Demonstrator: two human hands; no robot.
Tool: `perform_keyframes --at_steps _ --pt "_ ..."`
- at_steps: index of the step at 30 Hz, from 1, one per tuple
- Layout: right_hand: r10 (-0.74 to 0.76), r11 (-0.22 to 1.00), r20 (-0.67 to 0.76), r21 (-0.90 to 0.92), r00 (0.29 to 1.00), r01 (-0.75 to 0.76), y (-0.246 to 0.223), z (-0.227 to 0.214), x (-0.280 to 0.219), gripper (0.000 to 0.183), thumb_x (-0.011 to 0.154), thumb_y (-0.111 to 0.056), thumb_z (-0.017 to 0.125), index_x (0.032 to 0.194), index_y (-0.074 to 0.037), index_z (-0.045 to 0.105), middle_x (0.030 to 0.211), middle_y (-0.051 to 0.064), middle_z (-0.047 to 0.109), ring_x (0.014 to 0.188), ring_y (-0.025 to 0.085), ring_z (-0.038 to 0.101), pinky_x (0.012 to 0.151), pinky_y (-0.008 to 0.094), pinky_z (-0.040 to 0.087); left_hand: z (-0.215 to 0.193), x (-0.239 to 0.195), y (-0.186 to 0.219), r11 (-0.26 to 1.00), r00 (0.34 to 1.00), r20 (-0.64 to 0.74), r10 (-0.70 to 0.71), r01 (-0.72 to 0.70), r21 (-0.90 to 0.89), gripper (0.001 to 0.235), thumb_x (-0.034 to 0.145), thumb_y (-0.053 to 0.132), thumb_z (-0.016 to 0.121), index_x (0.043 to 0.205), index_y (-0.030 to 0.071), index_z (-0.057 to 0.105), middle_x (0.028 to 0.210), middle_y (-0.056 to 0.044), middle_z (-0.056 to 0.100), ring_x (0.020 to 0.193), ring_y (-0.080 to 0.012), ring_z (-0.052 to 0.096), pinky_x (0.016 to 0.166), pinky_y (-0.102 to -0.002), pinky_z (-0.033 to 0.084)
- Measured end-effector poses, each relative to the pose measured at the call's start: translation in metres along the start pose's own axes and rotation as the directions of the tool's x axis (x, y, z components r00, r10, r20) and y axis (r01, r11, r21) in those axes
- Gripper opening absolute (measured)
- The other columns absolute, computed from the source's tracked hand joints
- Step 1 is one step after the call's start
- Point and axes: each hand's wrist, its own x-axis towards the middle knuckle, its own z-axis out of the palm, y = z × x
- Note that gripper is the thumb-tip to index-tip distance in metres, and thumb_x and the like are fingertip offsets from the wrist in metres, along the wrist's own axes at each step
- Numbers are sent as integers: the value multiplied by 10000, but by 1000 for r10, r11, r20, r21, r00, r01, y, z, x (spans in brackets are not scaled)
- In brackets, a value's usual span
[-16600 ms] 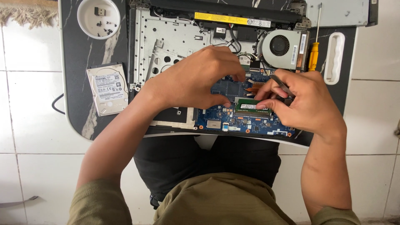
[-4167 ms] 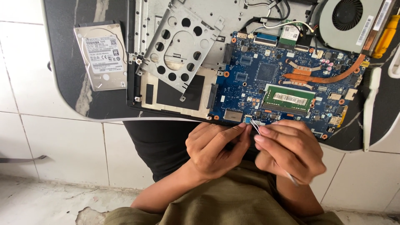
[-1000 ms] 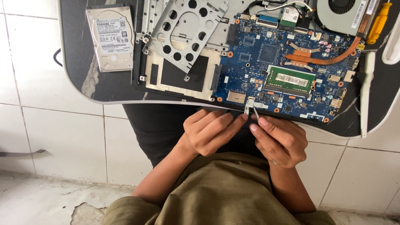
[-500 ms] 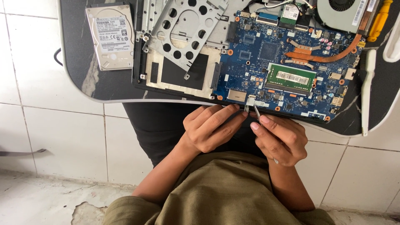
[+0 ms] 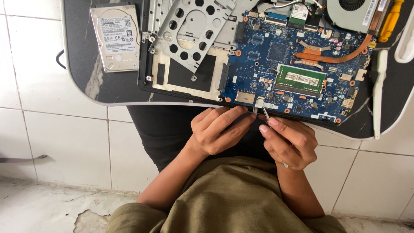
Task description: The person removes a RAM module from the laptop motherboard, inspects it with tweezers, and then reinserts it into the slot. They also adjust a small connector on the motherboard using tweezers.
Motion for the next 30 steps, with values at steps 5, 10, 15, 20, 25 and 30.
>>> perform_keyframes --at_steps 5,10,15,20,25,30 --pt "8 998 13 -59 1000 -7 -3 2 6 400 941 209 462 821 73 818 809 281 688 610 402 717 507 395 565 1 0 0 1000 1000 -4 5 -5 0 71 870 52 751 880 109 792 932 -109 761 620 -188 611 545 -290 501" --pt "-38 999 0 -12 999 38 4 2 4 452 836 275 463 778 31 839 766 259 707 565 373 717 472 373 552 -2 2 0 999 1000 9 -8 8 -31 73 862 40 766 902 93 795 942 -120 767 624 -193 620 556 -289 519" --pt "-35 999 19 -11 999 35 4 1 11 445 805 286 478 769 27 839 761 274 710 568 364 714 480 361 563 -1 6 2 999 1000 7 -14 14 -32 67 873 39 762 895 93 795 927 -118 764 621 -197 621 551 -290 513" --pt "-5 998 -14 -70 1000 4 1 -4 4 438 801 294 493 772 38 847 736 271 698 532 361 696 456 365 552 0 5 1 1000 1000 9 -1 1 -7 71 857 46 769 887 105 793 916 -107 763 618 -189 615 546 -285 511" --pt "36 990 4 -135 999 -35 -4 -3 11 336 950 219 501 823 112 794 777 275 687 597 355 695 523 365 561 3 2 2 1000 1000 2 -13 13 16 82 836 43 790 869 119 794 896 -104 759 608 -187 613 533 -290 510" --pt "60 995 -29 -74 998 -62 -2 -4 5 390 902 252 492 771 76 814 758 277 694 536 357 681 470 381 548 4 3 3 1000 1000 -15 -22 22 12 78 837 47 785 856 123 784 889 -102 754 596 -188 600 535 -290 514"
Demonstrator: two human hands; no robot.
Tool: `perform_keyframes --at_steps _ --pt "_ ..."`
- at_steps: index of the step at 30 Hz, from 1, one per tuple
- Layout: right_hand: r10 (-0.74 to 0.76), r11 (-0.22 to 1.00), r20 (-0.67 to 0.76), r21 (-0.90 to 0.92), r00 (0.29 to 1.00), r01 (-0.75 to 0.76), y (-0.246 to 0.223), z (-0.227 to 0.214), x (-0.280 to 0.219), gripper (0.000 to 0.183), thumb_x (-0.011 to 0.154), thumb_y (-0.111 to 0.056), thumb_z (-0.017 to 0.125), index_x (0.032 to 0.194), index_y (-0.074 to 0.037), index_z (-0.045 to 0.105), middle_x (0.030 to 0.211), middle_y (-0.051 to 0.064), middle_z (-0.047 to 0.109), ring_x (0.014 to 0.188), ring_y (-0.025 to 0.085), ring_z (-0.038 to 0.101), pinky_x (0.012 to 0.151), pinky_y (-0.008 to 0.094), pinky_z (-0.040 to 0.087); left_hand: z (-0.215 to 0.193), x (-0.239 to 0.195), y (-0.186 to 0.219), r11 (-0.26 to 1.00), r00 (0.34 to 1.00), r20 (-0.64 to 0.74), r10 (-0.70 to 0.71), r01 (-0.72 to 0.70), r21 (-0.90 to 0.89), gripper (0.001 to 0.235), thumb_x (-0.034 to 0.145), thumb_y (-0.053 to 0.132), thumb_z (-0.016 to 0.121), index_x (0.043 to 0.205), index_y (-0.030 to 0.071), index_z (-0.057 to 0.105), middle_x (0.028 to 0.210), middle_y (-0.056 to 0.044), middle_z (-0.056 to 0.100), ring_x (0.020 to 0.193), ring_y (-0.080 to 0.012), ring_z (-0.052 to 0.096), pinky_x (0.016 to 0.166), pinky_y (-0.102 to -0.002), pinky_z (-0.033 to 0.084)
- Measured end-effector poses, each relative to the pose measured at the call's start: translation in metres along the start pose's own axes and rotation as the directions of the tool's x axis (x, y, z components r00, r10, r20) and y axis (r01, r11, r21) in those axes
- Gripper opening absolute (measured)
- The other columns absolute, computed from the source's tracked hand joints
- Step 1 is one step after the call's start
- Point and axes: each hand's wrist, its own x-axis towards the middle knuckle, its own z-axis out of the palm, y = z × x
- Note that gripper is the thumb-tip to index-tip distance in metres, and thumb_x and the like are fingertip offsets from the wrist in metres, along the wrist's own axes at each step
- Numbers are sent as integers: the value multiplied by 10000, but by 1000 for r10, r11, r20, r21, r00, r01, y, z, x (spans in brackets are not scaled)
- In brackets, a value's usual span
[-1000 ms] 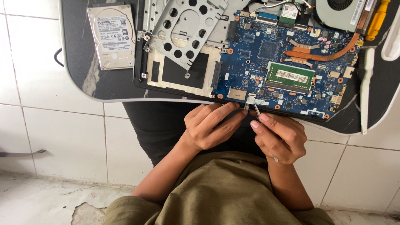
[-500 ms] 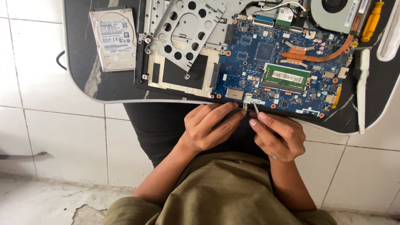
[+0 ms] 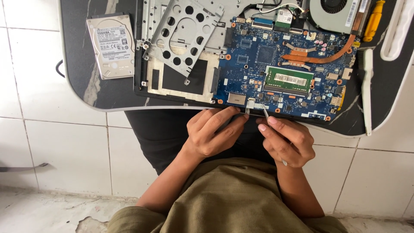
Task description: The person removes a RAM module from the laptop motherboard, inspects it with tweezers, and then reinserts it into the slot. They also adjust a small connector on the motherboard using tweezers.
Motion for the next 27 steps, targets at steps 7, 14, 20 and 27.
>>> perform_keyframes --at_steps 7,14,20,27 --pt "76 996 -14 -35 997 -76 -9 4 8 365 930 243 504 792 87 802 762 258 678 563 373 689 479 392 549 -1 2 1 1000 1000 -3 5 -5 20 88 830 47 780 847 132 787 869 -97 747 577 -181 591 528 -291 509" --pt "118 985 123 -142 985 -100 -16 4 44 297 982 205 509 743 136 670 759 259 593 615 360 647 500 342 542 -13 22 7 996 1000 14 -8 9 -88 106 840 85 786 942 56 792 875 -132 747 602 -223 631 559 -320 560" --pt "72 985 80 153 994 -83 -3 -19 13 314 721 218 587 799 32 827 848 291 702 383 72 449 369 295 450 -22 37 -3 997 997 -58 -49 52 48 64 777 79 850 813 65 799 796 -106 742 581 -222 644 556 -324 581" --pt "84 994 -6 -63 996 -85 8 -60 -16 205 770 251 763 799 53 807 760 279 679 554 274 657 498 365 614 -33 51 -1 944 928 208 -309 274 181 309 896 97 853 1171 26 734 1128 -126 711 950 -315 613 854 -418 470"
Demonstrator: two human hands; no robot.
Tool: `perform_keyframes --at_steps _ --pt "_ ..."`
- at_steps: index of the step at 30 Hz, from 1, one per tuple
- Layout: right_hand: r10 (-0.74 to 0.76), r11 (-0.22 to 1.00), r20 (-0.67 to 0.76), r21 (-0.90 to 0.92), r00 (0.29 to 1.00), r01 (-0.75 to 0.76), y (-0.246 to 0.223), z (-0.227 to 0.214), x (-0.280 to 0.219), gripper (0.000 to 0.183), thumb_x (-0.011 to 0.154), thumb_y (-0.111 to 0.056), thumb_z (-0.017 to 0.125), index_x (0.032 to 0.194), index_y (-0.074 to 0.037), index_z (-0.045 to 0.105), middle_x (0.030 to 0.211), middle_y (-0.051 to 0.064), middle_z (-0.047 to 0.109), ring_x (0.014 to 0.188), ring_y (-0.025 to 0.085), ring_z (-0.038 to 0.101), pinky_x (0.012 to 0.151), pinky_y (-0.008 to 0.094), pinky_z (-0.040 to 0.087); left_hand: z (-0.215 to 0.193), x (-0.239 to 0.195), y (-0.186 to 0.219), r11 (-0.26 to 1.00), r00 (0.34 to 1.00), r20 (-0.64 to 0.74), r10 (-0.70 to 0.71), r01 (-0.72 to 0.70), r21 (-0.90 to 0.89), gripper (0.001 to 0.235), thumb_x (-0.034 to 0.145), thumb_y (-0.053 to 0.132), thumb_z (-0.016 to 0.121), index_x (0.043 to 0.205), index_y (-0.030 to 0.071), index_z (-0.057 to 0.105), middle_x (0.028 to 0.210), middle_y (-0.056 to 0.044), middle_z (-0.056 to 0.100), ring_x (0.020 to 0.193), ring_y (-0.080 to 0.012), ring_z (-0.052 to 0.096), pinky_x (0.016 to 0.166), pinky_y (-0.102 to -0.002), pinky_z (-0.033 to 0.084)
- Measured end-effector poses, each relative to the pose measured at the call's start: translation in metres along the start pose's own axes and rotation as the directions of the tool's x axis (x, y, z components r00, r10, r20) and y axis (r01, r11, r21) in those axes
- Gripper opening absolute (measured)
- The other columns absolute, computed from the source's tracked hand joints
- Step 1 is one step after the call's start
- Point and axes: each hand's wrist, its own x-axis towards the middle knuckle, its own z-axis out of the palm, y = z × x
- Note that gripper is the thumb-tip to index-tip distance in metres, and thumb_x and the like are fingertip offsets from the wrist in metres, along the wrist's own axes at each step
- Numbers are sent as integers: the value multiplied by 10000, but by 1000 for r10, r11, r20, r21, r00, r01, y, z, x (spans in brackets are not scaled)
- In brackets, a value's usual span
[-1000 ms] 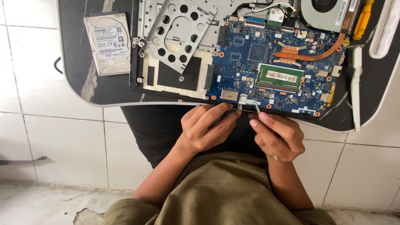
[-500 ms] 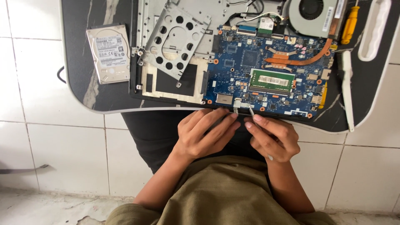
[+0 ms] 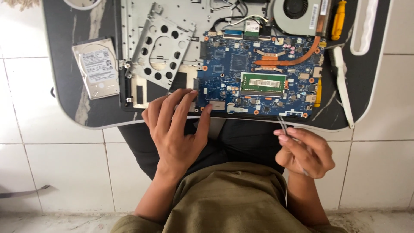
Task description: The person removes a RAM module from the laptop motherboard, inspects it with tweezers, and then reinserts it into the slot. They also adjust a small connector on the motherboard using tweezers.
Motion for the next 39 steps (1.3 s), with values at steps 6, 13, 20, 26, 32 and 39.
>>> perform_keyframes --at_steps 6,13,20,26,32,39 --pt "30 996 106 -86 994 -21 5 -15 4 50 948 77 747 976 36 748 945 234 682 784 278 738 668 362 671 -2 -4 9 988 991 107 -83 68 142 306 943 297 819 1135 86 708 1160 -70 707 1027 -283 615 925 -398 361" --pt "-15 996 94 -81 995 22 8 -12 0 121 906 114 806 975 26 757 961 210 688 747 285 730 608 374 655 4 -10 17 972 970 171 -170 137 191 335 982 366 737 1222 143 669 1286 -107 611 1143 -306 529 1017 -432 273" --pt "-37 999 110 -17 993 39 10 -9 4 142 941 186 694 952 52 742 972 217 660 698 306 745 586 383 672 7 -15 10 971 972 163 -169 135 198 417 989 435 707 1249 113 664 1286 -87 631 1148 -303 538 1041 -427 293" --pt "7 1000 82 -9 997 -6 6 -6 1 111 961 158 677 957 56 721 974 222 657 685 320 747 568 393 662 7 -15 9 968 973 162 -163 126 216 449 995 470 680 1251 101 653 1283 -74 648 1139 -299 538 1038 -411 285" --pt "42 997 51 -61 998 -39 6 -11 4 70 928 79 762 954 22 730 934 221 688 759 278 732 635 363 660 7 -15 10 967 980 137 -142 108 229 495 963 467 738 1256 74 665 1282 -87 665 1144 -306 563 1037 -409 318" --pt "107 994 14 -2 994 -107 5 -13 6 61 967 14 705 938 67 708 902 262 678 707 302 752 641 349 652 15 -21 13 994 995 97 -16 6 106 316 965 367 754 1172 130 730 1217 -97 628 1096 -265 538 959 -398 319"
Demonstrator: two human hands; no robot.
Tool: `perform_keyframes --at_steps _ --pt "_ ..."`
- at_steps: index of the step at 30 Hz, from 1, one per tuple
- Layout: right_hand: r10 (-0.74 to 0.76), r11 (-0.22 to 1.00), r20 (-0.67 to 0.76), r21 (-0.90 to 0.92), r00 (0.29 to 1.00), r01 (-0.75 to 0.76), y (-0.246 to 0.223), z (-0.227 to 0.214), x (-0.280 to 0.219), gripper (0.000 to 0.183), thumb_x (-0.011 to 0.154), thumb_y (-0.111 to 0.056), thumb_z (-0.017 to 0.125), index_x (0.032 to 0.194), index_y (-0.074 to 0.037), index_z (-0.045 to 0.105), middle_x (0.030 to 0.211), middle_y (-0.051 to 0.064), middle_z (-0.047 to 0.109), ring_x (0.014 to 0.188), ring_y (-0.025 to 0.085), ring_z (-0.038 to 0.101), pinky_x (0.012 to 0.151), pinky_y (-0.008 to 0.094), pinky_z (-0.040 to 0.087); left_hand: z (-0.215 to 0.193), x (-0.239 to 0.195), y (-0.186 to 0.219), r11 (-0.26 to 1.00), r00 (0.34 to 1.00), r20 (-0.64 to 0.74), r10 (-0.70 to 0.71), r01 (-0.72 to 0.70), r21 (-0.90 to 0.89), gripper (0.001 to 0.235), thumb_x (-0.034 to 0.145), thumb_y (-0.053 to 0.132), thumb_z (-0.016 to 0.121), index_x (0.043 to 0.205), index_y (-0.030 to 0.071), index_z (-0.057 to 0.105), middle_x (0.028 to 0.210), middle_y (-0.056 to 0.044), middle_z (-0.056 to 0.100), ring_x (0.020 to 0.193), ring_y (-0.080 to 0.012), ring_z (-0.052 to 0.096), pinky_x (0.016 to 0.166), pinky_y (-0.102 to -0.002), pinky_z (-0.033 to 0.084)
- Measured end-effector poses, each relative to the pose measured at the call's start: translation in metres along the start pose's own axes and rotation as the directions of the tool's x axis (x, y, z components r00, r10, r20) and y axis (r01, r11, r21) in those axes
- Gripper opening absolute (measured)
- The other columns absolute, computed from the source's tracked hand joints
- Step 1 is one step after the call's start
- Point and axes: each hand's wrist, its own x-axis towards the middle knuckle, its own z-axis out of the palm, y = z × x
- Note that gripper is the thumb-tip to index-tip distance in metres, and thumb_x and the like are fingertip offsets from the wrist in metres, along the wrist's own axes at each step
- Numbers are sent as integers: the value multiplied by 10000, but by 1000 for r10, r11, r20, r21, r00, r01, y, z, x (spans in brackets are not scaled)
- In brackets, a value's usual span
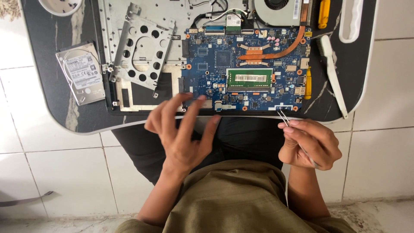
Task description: The person removes a RAM module from the laptop motherboard, inspects it with tweezers, and then reinserts it into the slot. They also adjust a small connector on the motherboard using tweezers.
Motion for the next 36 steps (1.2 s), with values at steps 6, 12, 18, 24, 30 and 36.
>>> perform_keyframes --at_steps 6,12,18,24,30,36 --pt "141 988 -33 73 989 -139 -16 12 10 71 992 -12 690 995 58 682 923 276 662 667 302 739 602 332 659 5 -2 6 997 998 -41 44 -46 -55 235 965 277 798 1127 119 735 1167 -74 640 1041 -240 622 966 -375 351" --pt "243 950 48 188 969 -248 -39 44 49 138 888 -2 807 811 88 737 780 255 726 602 293 714 551 376 624 23 -10 -1 979 950 -283 133 -171 -113 176 800 120 912 949 129 818 986 -68 760 844 -271 681 771 -403 465" --pt "180 952 117 229 977 -203 -45 64 66 126 910 -6 772 809 69 768 798 238 742 638 315 741 585 403 635 25 -3 -5 963 893 -400 206 -257 -77 96 817 76 869 834 148 807 859 -44 771 778 -247 712 673 -364 530" --pt "153 965 131 192 980 -176 -42 68 62 131 917 -19 775 808 52 783 798 228 747 660 315 745 628 400 631 25 -4 -9 961 895 -389 218 -267 -76 87 852 86 827 849 172 812 878 -32 766 799 -227 706 633 -347 541" --pt "147 970 142 175 979 -171 -43 70 62 159 932 -27 757 792 46 773 778 213 740 683 332 752 638 400 618 23 0 -8 957 889 -397 229 -280 -75 62 864 86 816 858 146 805 881 -49 745 798 -225 683 638 -342 527" --pt "144 971 151 168 978 -169 -43 69 63 164 909 -23 775 766 57 765 766 228 734 662 340 740 634 419 614 23 0 -10 957 891 -389 234 -282 -70 65 864 84 803 888 145 811 887 -51 737 809 -226 684 646 -342 531"
